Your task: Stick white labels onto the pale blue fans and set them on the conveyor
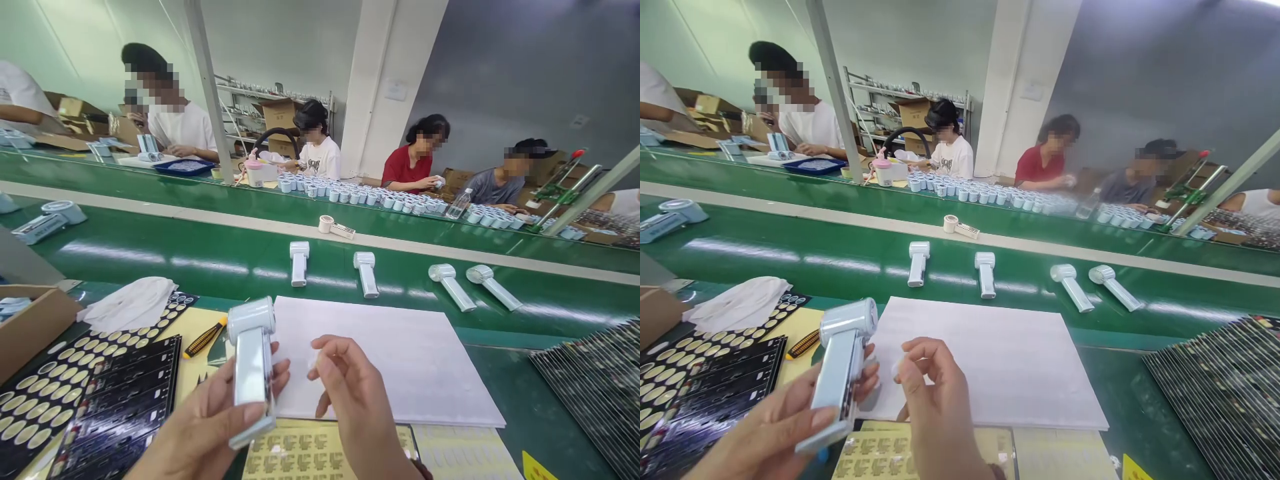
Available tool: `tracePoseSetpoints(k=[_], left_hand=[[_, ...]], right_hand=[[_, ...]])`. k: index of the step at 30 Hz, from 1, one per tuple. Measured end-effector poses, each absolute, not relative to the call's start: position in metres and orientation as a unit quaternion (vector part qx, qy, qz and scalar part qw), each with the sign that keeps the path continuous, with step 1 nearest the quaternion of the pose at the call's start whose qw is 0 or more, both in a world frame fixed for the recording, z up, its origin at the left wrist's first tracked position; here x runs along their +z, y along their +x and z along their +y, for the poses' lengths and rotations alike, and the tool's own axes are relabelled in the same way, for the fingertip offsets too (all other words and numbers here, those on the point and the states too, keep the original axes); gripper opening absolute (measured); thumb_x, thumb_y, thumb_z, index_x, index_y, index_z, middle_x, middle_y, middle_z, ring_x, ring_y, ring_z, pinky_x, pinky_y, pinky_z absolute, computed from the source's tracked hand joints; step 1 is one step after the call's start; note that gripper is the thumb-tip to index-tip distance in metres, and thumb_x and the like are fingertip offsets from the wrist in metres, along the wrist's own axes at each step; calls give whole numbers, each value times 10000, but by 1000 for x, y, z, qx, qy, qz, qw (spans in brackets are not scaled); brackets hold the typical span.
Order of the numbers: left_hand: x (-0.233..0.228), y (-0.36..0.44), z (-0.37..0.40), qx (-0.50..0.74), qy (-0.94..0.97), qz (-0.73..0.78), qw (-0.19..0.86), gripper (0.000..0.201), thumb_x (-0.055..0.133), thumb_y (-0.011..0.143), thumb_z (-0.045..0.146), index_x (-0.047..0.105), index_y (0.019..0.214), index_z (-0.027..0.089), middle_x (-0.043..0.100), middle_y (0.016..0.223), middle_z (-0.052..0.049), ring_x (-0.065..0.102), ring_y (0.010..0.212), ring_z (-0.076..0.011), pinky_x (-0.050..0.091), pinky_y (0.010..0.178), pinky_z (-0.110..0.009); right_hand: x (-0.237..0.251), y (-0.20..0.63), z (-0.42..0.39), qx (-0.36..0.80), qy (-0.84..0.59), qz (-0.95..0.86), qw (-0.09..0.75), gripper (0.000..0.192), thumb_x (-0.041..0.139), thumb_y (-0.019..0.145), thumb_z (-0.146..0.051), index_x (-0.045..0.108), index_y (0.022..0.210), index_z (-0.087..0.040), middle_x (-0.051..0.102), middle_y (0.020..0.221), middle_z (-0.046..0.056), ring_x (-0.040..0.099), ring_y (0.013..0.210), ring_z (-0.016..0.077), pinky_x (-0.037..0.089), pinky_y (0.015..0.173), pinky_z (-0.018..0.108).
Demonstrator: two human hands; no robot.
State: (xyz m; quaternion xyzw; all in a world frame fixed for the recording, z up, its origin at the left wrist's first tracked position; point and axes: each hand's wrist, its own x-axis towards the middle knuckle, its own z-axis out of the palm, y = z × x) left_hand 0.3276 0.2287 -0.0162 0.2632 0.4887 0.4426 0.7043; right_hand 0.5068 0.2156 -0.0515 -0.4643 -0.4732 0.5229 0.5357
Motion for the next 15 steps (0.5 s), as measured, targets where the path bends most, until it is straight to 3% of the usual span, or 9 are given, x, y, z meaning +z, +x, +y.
tracePoseSetpoints(k=[3,6,8,10,12,15], left_hand=[[-7,302,272,451,325,521,648,728,953,501,280,710,1182,197,746,1188,-115,654,1174,-363,606,875,-321],[-4,275,332,459,353,557,595,527,891,594,162,714,1091,157,755,1092,-115,715,1034,-302,619,746,-265],[-9,262,374,470,354,577,566,360,759,719,38,690,1061,126,740,1015,-96,725,892,-213,601,690,-235],[-18,253,413,464,362,598,544,215,688,841,60,663,1047,118,705,949,-56,676,748,-144,553,573,-216],[-29,249,445,459,370,613,526,123,674,912,188,648,1015,126,665,907,-26,613,663,-116,523,532,-223],[-50,247,481,454,389,621,507,185,671,926,285,643,1032,137,654,921,-27,618,697,-135,550,587,-269]], right_hand=[[-61,507,225,452,-527,-599,398,407,545,974,-372,523,1368,-270,654,1322,117,680,1046,281,575,732,371],[-73,497,232,336,-565,-706,263,644,573,909,-239,403,1531,-225,715,1232,156,688,1065,366,554,839,502],[-85,487,241,267,-558,-752,226,697,579,871,-200,397,1543,-171,742,1134,172,713,998,365,575,783,478],[-101,474,252,210,-532,-790,222,722,593,846,-175,399,1540,-138,754,1090,168,732,947,332,594,705,407],[-120,459,263,145,-515,-813,231,740,629,781,-115,455,1500,-110,774,1028,153,746,873,310,595,631,363],[-146,441,274,62,-523,-817,234,696,658,694,-39,588,1381,-123,794,859,104,737,748,308,577,531,353]])
